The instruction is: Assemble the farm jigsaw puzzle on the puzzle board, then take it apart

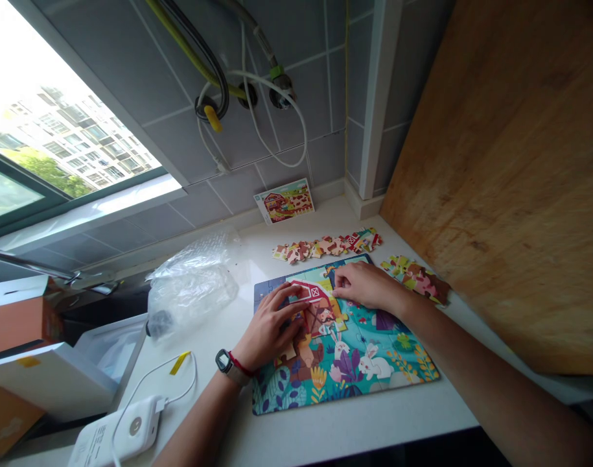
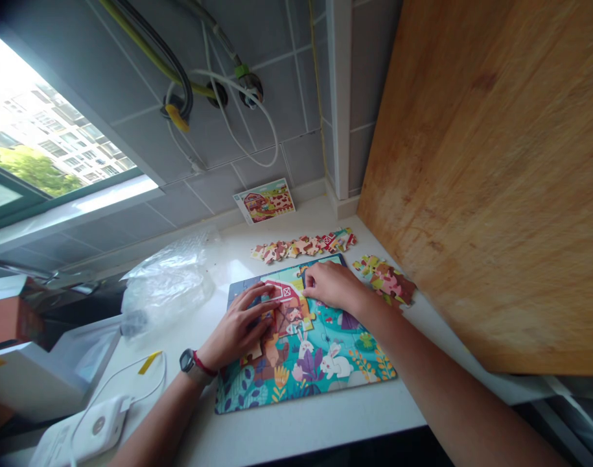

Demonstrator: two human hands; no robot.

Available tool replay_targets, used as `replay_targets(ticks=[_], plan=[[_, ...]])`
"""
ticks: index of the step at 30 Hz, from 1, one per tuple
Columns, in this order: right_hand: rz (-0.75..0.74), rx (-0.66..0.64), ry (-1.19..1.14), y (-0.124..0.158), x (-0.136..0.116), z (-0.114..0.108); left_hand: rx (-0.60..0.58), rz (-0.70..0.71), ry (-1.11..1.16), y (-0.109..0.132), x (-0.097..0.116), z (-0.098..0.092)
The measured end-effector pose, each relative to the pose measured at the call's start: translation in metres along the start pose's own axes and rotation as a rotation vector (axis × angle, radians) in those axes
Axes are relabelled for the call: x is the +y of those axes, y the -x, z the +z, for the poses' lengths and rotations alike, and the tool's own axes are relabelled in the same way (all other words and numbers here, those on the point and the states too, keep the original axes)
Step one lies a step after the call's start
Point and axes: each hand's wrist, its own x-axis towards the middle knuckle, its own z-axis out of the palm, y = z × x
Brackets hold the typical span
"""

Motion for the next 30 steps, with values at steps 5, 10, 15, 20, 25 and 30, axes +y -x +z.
replay_targets(ticks=[5,10,15,20,25,30], plan=[[0.013,0.006,0.01,0.0007,-0.001,0.0001,0.004,0.005,-0.007,-0.0006,0.001,-0.0005],[0.02,-0.006,-0.002,0.0005,-0.002,-0.0004,-0.002,0.002,-0.01,-0.0009,0.0015,-0.0013],[0.015,-0.002,-0.011,0.0005,-0.0017,-0.0006,0.001,-0.001,0.001,-0.0012,0.002,-0.0021],[-0.02,-0.023,-0.021,0.0032,-0.0003,-0.0029,-0.008,0.007,0.025,-0.0003,-0.0003,-0.0007],[-0.074,-0.022,0.053,0.0057,-0.0051,-0.0047,0.007,-0.01,0.103,-0.0012,-0.0017,-0.0032],[-0.103,-0.033,0.084,0.0042,0.0003,-0.0052,0.134,-0.114,0.283,0.0003,-0.0056,-0.0084]])
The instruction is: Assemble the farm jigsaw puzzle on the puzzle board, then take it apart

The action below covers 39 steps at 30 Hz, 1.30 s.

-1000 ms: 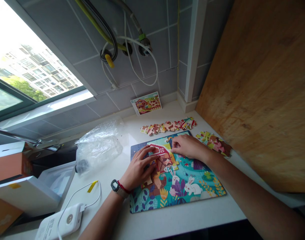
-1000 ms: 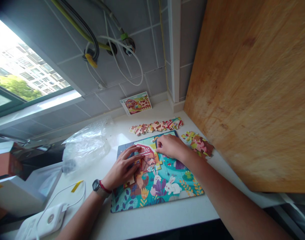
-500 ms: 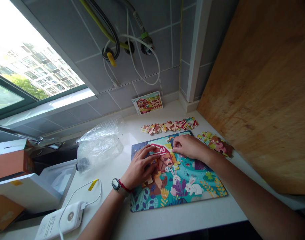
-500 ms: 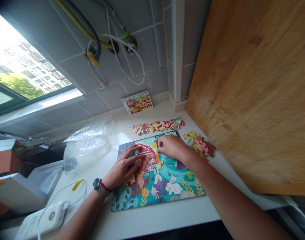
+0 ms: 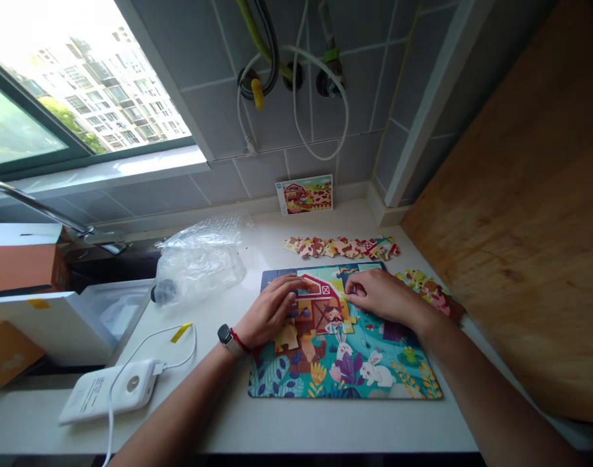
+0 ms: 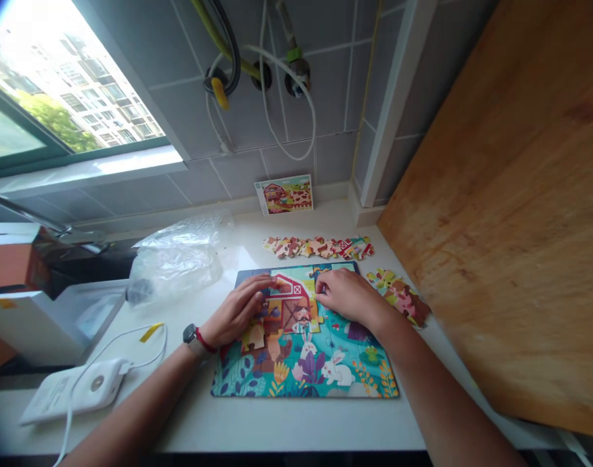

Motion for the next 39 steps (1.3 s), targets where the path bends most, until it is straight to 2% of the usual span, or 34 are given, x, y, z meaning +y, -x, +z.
replay_targets(ticks=[3,6,8,12,14,17,19,24,27,30,36,39], plan=[[0.001,-0.024,-0.023,0.0,0.01,-0.002,0.111,-0.067,0.07,0.002,-0.005,-0.001],[-0.002,-0.043,-0.059,0.0,0.02,-0.005,0.167,-0.096,0.086,0.002,-0.009,-0.003],[-0.004,-0.045,-0.087,-0.001,0.025,-0.007,0.153,-0.077,0.063,0.001,-0.01,-0.006],[-0.033,-0.045,-0.17,-0.001,0.03,-0.008,0.041,-0.008,-0.004,0.0,-0.011,-0.01],[-0.066,0.042,-0.224,-0.001,0.025,-0.008,0.018,-0.003,-0.022,0.0,-0.014,-0.009],[-0.149,0.197,-0.32,0.002,0.004,-0.002,0.054,-0.022,0.001,0.0,-0.018,-0.005],[-0.252,0.15,-0.322,0.004,-0.015,0.008,0.083,-0.024,0.022,0.0,-0.02,-0.003],[-0.504,-0.004,-0.123,0.004,-0.049,0.043,0.113,-0.009,0.033,-0.001,-0.02,-0.002],[-0.503,0.007,-0.059,0.003,-0.054,0.056,0.119,-0.004,0.031,-0.001,-0.021,-0.001],[-0.491,0.023,-0.063,0.003,-0.054,0.059,0.128,0.009,0.032,-0.001,-0.021,-0.001],[-0.506,0.04,-0.138,0.001,-0.049,0.056,0.134,0.048,0.042,-0.003,-0.02,-0.002],[-0.411,0.015,-0.282,0.0,-0.046,0.054,0.122,0.064,0.037,-0.004,-0.019,-0.002]])
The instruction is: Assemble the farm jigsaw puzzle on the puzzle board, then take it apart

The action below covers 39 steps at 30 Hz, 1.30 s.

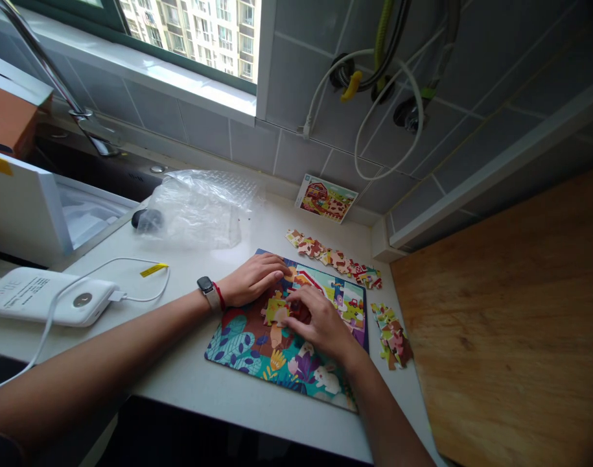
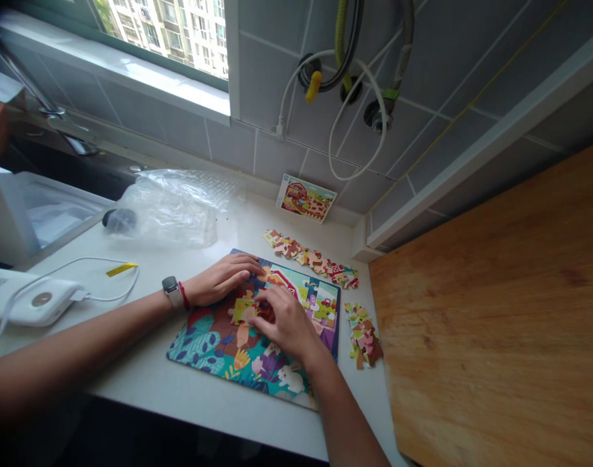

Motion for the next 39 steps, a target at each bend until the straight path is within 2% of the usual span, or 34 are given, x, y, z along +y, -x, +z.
replay_targets(ticks=[2,4,8,10,12,15,17,20,23,27,39], plan=[[0.1,0.038,-0.163,0.0,0.001,-0.003,-0.003,-0.002,-0.008,0.0,0.0,0.0],[0.161,0.131,-0.292,0.0,0.002,-0.008,0.002,-0.006,-0.008,0.0,-0.001,0.0],[0.18,0.375,-0.343,-0.002,0.007,-0.02,0.004,0.004,0.004,0.0,-0.001,0.0],[0.221,0.422,-0.385,-0.003,0.011,-0.023,-0.008,0.011,-0.003,-0.001,0.0,-0.001],[0.274,0.386,-0.462,-0.002,0.014,-0.023,-0.023,0.02,-0.019,-0.001,0.001,-0.001],[0.298,0.261,-0.541,-0.001,0.016,-0.018,-0.026,0.03,-0.027,0.0,0.001,-0.001],[0.241,0.243,-0.459,-0.001,0.015,-0.015,-0.017,0.038,-0.022,0.0,0.001,0.0],[0.09,0.26,-0.155,-0.001,0.013,-0.016,-0.007,0.058,-0.031,0.001,0.001,0.001],[0.009,0.149,0.021,0.0,0.012,-0.02,-0.013,0.059,-0.053,0.001,0.001,0.002],[0.01,0.044,0.106,0.002,0.008,-0.02,-0.015,0.05,-0.075,0.002,-0.001,0.003],[-0.13,-0.007,0.147,0.0,-0.003,0.007,-0.035,0.041,-0.12,0.003,-0.004,0.004]])
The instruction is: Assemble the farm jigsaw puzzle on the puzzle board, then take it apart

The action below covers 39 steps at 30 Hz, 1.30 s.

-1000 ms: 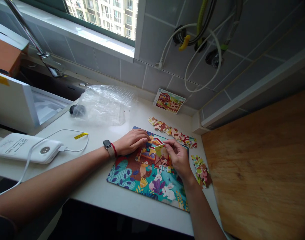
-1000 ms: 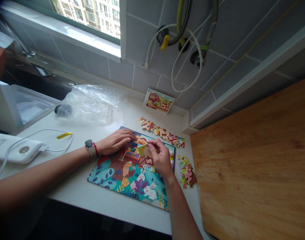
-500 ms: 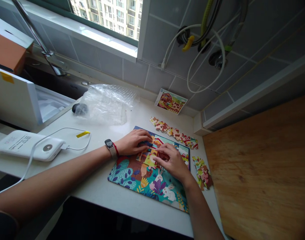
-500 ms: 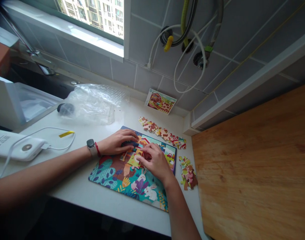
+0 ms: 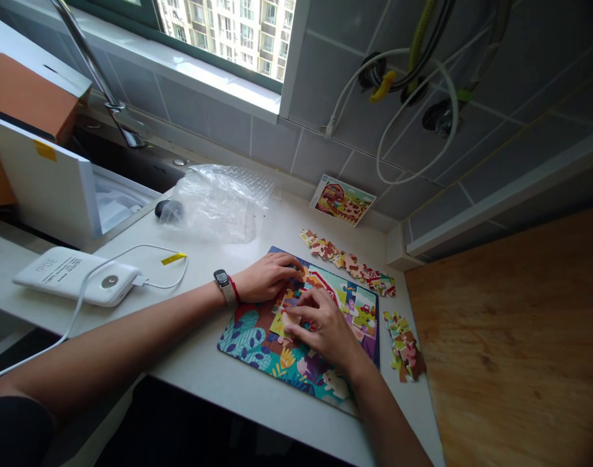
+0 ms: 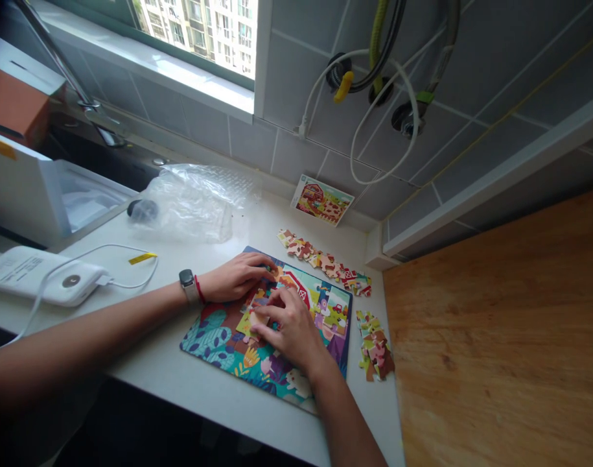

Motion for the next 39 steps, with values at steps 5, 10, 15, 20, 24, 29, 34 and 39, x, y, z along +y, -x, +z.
replay_targets(ticks=[5,10,15,20,24,29,34,39], plan=[[-0.05,-0.007,0.047,0.0,-0.006,0.005,-0.001,-0.007,-0.001,0.0,0.0,0.0],[-0.054,-0.052,0.067,0.0,-0.008,0.004,-0.022,-0.009,-0.001,-0.001,0.001,-0.001],[-0.036,-0.117,0.07,0.002,-0.008,-0.002,-0.025,-0.007,-0.012,-0.001,-0.001,-0.001],[0.011,-0.242,0.102,0.003,-0.01,-0.008,-0.015,-0.004,-0.02,0.0,-0.001,0.0],[0.045,-0.286,0.112,0.002,-0.012,-0.012,-0.014,-0.008,-0.018,0.0,-0.001,0.0],[0.05,-0.305,0.122,0.001,-0.012,-0.012,-0.02,-0.012,-0.014,0.0,0.0,0.0],[0.054,-0.315,0.135,0.0,-0.012,-0.01,-0.038,-0.019,-0.014,-0.001,-0.001,-0.001],[0.038,-0.326,0.178,0.0,-0.013,-0.01,-0.031,-0.01,-0.002,0.0,-0.001,0.0]])
